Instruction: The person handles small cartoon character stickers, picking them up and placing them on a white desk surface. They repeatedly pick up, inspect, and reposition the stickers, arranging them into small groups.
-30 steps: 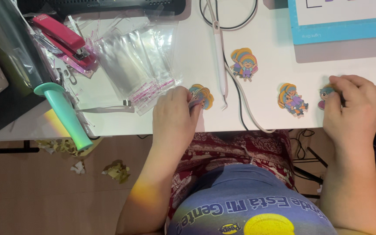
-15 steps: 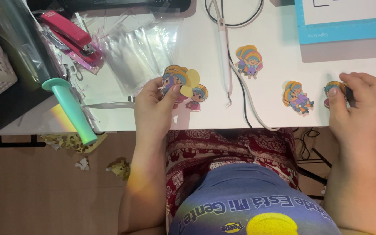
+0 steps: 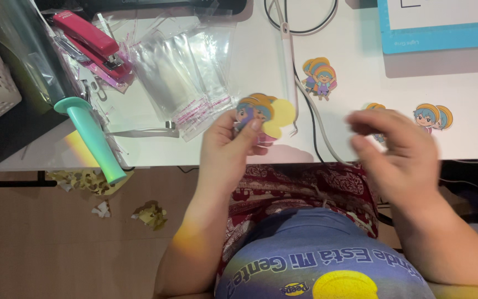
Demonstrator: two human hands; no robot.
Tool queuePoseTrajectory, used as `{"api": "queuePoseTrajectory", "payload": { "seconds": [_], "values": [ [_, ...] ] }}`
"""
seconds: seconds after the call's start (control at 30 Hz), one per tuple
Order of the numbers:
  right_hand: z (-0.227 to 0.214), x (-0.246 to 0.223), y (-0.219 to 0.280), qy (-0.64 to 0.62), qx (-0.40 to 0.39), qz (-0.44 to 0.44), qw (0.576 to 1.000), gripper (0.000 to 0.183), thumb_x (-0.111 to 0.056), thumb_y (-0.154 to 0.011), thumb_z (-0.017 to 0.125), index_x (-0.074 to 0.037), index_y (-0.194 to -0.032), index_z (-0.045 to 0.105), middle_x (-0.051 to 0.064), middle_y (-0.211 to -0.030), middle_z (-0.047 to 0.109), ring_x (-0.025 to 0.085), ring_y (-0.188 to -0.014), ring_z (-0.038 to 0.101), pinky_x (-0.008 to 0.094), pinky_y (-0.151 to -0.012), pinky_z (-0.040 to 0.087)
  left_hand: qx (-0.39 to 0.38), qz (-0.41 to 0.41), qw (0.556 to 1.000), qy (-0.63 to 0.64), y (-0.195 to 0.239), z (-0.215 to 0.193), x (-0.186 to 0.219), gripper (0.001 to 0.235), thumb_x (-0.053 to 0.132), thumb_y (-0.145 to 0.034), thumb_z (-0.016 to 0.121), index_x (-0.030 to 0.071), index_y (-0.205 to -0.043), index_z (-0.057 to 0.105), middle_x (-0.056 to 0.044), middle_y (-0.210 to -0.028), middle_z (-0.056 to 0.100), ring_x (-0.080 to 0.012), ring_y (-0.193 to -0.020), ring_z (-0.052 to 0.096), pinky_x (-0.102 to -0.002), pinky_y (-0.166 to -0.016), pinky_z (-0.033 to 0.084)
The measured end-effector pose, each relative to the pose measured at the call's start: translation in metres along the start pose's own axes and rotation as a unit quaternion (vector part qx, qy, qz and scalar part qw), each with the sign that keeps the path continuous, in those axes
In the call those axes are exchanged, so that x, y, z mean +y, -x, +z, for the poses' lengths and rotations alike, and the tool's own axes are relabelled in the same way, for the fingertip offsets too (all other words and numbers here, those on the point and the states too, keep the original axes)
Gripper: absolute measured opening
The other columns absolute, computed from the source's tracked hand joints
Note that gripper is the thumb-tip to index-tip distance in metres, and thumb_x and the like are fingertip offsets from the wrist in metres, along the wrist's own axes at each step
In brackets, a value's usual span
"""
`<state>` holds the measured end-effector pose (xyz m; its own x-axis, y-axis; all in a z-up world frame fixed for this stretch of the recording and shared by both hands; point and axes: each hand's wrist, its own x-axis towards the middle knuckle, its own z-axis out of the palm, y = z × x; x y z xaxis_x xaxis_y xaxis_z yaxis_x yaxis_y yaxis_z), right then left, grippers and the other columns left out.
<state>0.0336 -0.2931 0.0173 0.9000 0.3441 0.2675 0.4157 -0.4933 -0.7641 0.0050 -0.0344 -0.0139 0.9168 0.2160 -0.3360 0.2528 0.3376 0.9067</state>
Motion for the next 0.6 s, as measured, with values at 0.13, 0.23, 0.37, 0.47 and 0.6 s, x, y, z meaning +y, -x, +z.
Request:
{"api": "queuePoseTrajectory", "payload": {
  "seconds": [0.13,0.23,0.37,0.47,0.6],
  "values": [
    [0.036,-0.036,-0.033,0.004,-0.050,0.025,0.998,0.040,-0.012,-0.093,0.074,-0.007,-0.131,0.062,0.002,-0.119,0.070,0.011,-0.084,0.068,0.029,-0.090,0.052,-0.001,-0.029,1.000,0.002,0.008,0.011,0.006,0.022,0.020,-0.091,0.069,0.006,-0.108,0.070,-0.012,-0.092,0.077,-0.0248,-0.079,0.079,-0.031,-0.065,0.064],
    [0.052,-0.040,-0.048,-0.025,-0.069,0.101,0.992,0.052,-0.012,-0.092,0.074,-0.013,-0.142,0.060,0.001,-0.104,0.069,0.010,-0.082,0.059,0.025,-0.081,0.050,-0.009,-0.019,0.999,-0.031,0.009,0.006,0.011,0.025,0.024,-0.092,0.067,0.006,-0.109,0.069,-0.010,-0.092,0.077,-0.0194,-0.078,0.077,-0.030,-0.069,0.065],
    [0.050,-0.023,-0.052,-0.151,-0.086,0.081,0.981,0.023,0.002,-0.093,0.070,-0.007,-0.113,0.066,0.008,-0.103,0.071,0.015,-0.097,0.068,0.027,-0.093,0.054,0.029,0.009,1.000,-0.006,-0.003,-0.017,0.008,0.022,0.021,-0.092,0.067,0.007,-0.109,0.067,-0.011,-0.099,0.078,-0.0221,-0.081,0.079,-0.030,-0.064,0.064],
    [0.038,-0.016,-0.057,-0.148,-0.117,0.046,0.981,0.022,0.012,-0.087,0.062,-0.009,-0.083,0.069,0.010,-0.117,0.069,0.020,-0.106,0.070,0.030,-0.093,0.055,0.033,0.014,0.995,0.092,-0.018,-0.032,0.007,0.017,0.014,-0.093,0.067,0.003,-0.106,0.065,-0.016,-0.099,0.074,-0.0286,-0.080,0.077,-0.040,-0.062,0.067],
    [0.027,0.012,-0.066,-0.105,-0.174,0.001,0.979,0.030,0.010,-0.089,0.058,-0.013,-0.083,0.075,0.007,-0.104,0.070,0.015,-0.090,0.067,0.027,-0.087,0.050,0.023,-0.011,0.977,0.214,-0.037,-0.041,0.006,0.021,0.012,-0.090,0.071,0.002,-0.107,0.064,-0.022,-0.101,0.072,-0.0352,-0.081,0.075,-0.037,-0.060,0.063]
  ]
}}
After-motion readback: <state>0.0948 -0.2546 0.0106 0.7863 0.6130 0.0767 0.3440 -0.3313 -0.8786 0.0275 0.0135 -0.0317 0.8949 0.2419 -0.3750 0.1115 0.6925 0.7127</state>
